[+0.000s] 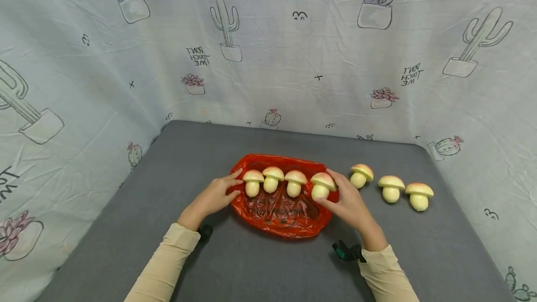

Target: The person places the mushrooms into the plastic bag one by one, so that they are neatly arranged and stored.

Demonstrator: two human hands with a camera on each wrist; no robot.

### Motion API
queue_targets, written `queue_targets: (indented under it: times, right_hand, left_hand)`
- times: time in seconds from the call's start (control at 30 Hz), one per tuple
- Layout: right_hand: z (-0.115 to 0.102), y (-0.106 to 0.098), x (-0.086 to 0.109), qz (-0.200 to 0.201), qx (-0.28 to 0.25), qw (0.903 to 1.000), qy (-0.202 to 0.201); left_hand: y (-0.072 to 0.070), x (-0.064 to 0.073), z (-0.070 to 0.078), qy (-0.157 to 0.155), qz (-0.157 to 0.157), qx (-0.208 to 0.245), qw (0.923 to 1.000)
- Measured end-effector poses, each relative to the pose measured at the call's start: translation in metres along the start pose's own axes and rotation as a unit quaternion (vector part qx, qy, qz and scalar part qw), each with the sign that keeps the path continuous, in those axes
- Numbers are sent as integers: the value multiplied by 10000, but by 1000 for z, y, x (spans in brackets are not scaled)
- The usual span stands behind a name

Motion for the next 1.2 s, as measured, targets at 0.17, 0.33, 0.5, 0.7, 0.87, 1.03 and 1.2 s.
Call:
queue_targets:
  times: [0.17,0.33,0.5,0.7,0.87,1.03,1.2]
  right_hand:
    - [4,8,-7,-150,-43,9999,57]
    - [8,15,-10,-248,116,9996,-17]
    - [13,20,-11,-365,239,9990,20]
    - [18,25,-11,-422,296,9987,63]
    - [21,27,-11,-445,315,9985,40]
    - [24,30,-13,-505,353,9981,-16]
    - [29,35,-13,-603,472,9971,-44]
  left_hand:
    - [0,-1,0,29,41,29,10000]
    - [1,-1,0,21,58,49,10000]
    - [2,0,-1,-11,21,52,10000]
    - [1,-1,0,-1,13,-2,10000]
    - [0,-2,0,-11,-16,-29,10000]
    - [-1,-2,0,22,15,-22,10000]
    - [-1,-2,-1,14,3,41,10000]
Point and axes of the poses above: each hand's wrist, its own x-axis away from the middle knuckle, its own y-axis out of the palm, z = x × y, the point moved 7 cm from there along -x, towards the middle knuckle, and after that the axes turned 12 degrees about -y, right-handed, at the moved point
